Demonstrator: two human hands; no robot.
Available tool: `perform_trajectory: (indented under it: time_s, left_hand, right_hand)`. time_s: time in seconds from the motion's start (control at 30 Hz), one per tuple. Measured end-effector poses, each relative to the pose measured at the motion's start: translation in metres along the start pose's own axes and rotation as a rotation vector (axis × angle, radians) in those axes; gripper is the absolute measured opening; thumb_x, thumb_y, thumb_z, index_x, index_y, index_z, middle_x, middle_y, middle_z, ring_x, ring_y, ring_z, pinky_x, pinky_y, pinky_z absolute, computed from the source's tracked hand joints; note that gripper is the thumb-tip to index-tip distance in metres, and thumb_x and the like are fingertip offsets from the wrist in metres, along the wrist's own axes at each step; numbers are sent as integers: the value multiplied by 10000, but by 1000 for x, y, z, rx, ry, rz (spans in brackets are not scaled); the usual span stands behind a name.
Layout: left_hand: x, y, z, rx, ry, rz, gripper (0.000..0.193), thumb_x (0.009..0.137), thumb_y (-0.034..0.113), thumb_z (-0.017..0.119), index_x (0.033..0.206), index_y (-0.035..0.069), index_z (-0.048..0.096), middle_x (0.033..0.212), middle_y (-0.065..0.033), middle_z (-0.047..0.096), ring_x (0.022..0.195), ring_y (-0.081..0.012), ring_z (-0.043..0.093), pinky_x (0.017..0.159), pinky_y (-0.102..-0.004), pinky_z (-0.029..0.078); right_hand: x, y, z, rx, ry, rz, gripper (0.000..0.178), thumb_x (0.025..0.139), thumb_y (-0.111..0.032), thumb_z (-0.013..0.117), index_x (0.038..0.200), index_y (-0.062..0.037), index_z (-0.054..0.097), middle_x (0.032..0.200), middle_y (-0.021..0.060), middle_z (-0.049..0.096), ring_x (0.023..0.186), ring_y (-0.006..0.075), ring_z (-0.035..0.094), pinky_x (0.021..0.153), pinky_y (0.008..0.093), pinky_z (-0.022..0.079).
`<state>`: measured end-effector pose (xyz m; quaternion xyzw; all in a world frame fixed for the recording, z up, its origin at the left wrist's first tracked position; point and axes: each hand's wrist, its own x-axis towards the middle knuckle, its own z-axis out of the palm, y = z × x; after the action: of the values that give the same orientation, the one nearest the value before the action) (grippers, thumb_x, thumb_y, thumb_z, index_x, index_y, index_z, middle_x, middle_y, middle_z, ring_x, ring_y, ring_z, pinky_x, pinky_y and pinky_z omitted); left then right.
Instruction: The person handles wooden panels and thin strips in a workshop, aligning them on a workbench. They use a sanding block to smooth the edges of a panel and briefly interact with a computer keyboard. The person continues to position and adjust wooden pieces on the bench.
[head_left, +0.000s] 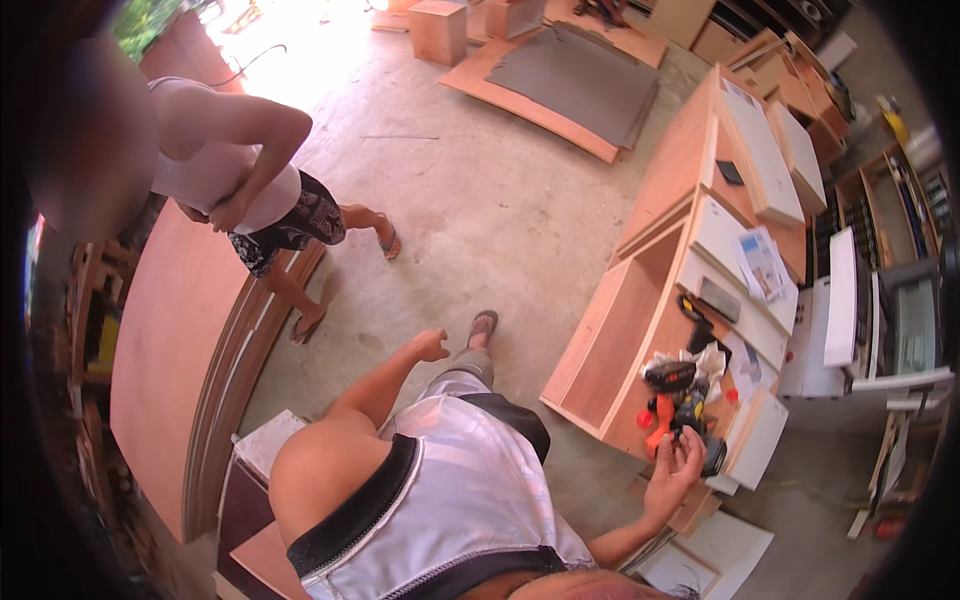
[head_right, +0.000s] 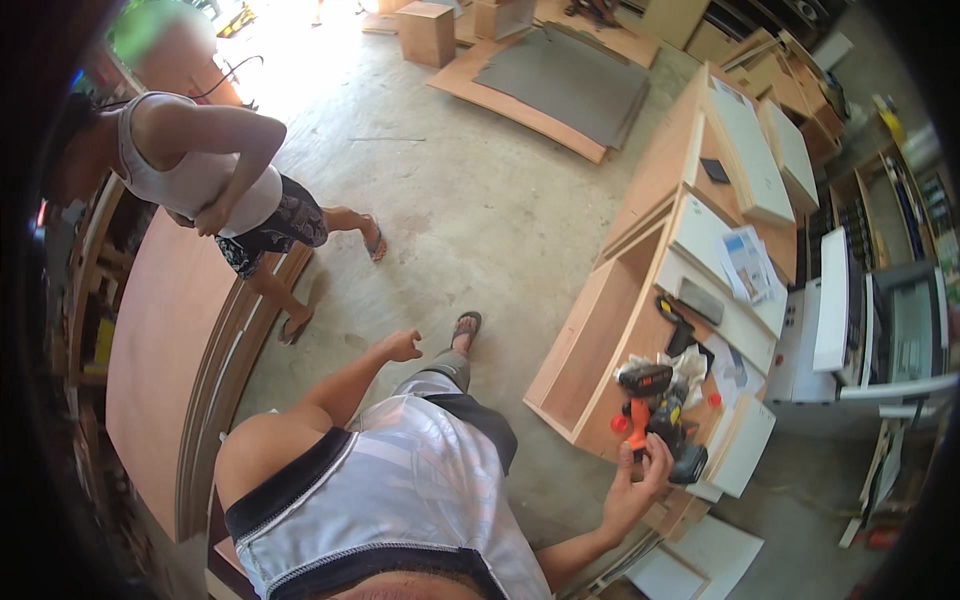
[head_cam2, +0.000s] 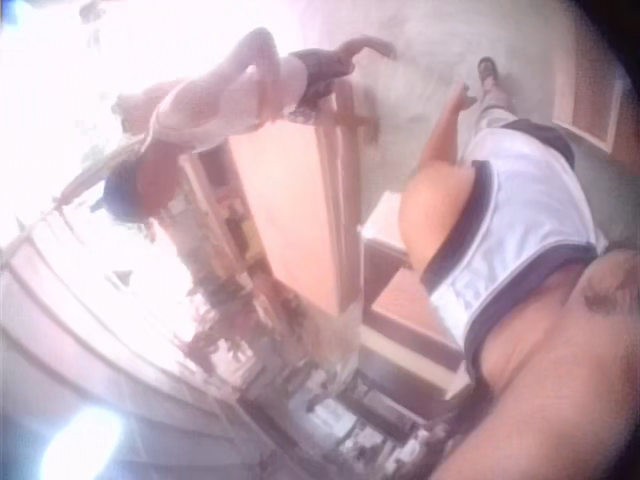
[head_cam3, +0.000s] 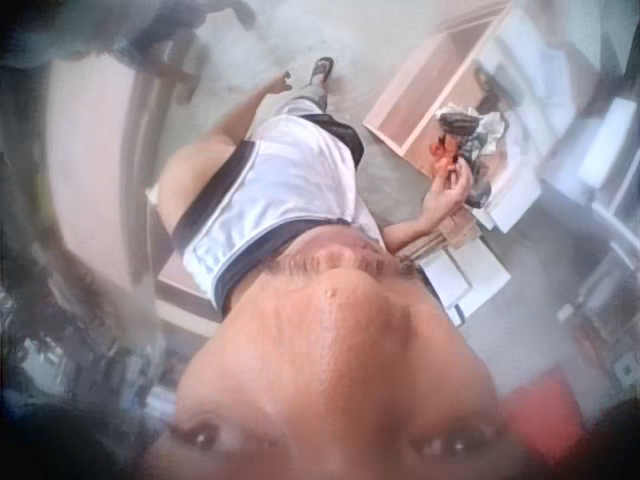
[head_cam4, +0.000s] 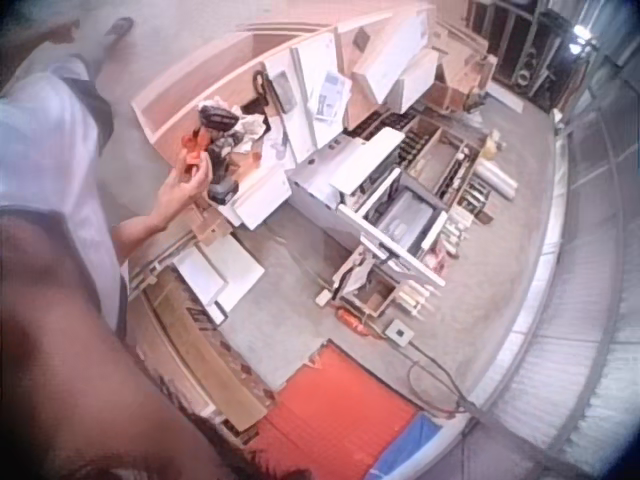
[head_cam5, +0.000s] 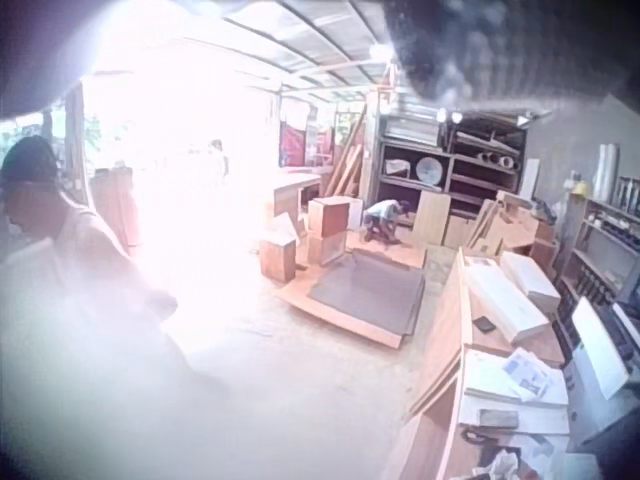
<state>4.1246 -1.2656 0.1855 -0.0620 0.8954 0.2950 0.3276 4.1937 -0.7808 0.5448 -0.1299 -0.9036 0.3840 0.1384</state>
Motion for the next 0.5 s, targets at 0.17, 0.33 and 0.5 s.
perform_trajectory:
  time_s: [0.17, 0.33, 0.5]
  left_hand:
    - [-3, -79, 15, -409, -2, -451, 553, 823, 357, 739, 1247, 12, 652, 971, -207, 745, 847, -298, 734, 733, -404, 591]
    - [43, -180, 44, -668, 222, -667, 388, 774, 384, 734, 882, 12, 763, 739, -146, 730, 580, -270, 686, 549, -433, 566]
    - [48, -134, -115, -934, 910, -493, 549, 894, 381, 694, 1318, 49, 588, 1117, -163, 722, 945, -281, 717, 857, -385, 555]
  right_hand:
    - [85, -72, 104, 2, -276, -181, 437, 948, -234, 740, 1302, -26, 591, 1279, 97, 585, 1141, 246, 597, 999, 399, 498]
    - [194, -123, 274, 97, -675, -253, 471, 962, -285, 733, 1292, 20, 592, 1257, 147, 623, 1128, 245, 617, 967, 365, 506]
    - [280, -217, 409, -96, -970, -579, 436, 948, -272, 733, 1261, 10, 621, 1226, 151, 611, 1065, 271, 629, 911, 392, 523]
